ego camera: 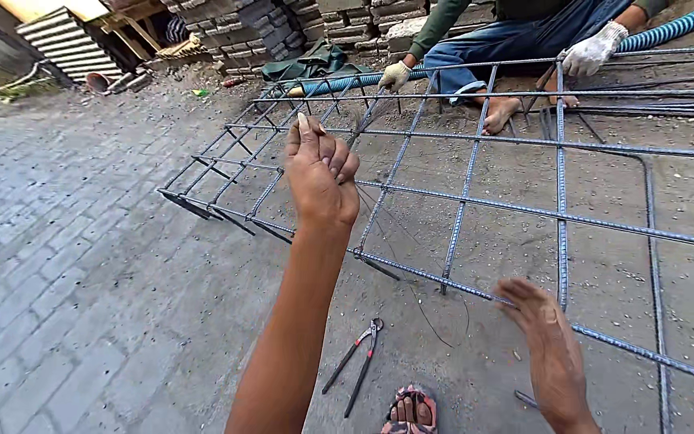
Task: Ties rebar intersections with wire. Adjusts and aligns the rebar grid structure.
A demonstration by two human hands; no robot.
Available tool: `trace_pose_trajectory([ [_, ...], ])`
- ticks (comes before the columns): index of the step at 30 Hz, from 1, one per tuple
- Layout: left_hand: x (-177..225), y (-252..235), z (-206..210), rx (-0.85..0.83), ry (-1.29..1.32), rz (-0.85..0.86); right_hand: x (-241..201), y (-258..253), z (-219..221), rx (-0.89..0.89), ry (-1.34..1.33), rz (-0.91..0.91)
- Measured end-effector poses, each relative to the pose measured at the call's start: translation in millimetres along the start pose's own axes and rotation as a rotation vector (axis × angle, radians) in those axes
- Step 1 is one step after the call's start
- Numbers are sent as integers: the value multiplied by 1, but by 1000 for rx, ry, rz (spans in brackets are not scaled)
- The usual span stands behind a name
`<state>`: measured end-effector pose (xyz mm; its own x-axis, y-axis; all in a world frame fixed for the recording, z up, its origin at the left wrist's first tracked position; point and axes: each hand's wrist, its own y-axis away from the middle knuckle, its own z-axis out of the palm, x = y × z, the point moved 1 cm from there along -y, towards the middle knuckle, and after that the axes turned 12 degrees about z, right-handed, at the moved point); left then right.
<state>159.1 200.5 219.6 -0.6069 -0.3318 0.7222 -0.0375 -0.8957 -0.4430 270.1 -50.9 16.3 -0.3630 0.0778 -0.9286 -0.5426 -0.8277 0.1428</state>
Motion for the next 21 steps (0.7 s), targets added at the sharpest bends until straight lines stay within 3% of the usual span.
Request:
trace_pose_trajectory([
  [2, -6, 9, 7, 30, -10, 31, -39, -17, 27, -15, 382, -258],
  [4, -16, 21, 24, 35, 18, 10, -64, -33, 68, -102, 626, -282],
  [5, -19, 24, 33, 32, 36, -10, -69, -40, 88, -218, 623, -207],
  [7, -13, 12, 35, -2, 47, -36, -65, -41, 114, -563, 251, 67],
  [9, 3, -15, 20, -1, 30, -61, -45, -12, 123, -833, -404, 303],
  [12, 28, -22, -8, 56, -96, -92, -22, 36, 114, -992, -1015, 562],
  [16, 53, 7, -25, 108, -233, -111, 10, 65, 118, -1016, -1216, 742],
  [21, 57, 12, -47, 140, -87, -105, 35, 74, 118, -1004, -1216, 712],
])
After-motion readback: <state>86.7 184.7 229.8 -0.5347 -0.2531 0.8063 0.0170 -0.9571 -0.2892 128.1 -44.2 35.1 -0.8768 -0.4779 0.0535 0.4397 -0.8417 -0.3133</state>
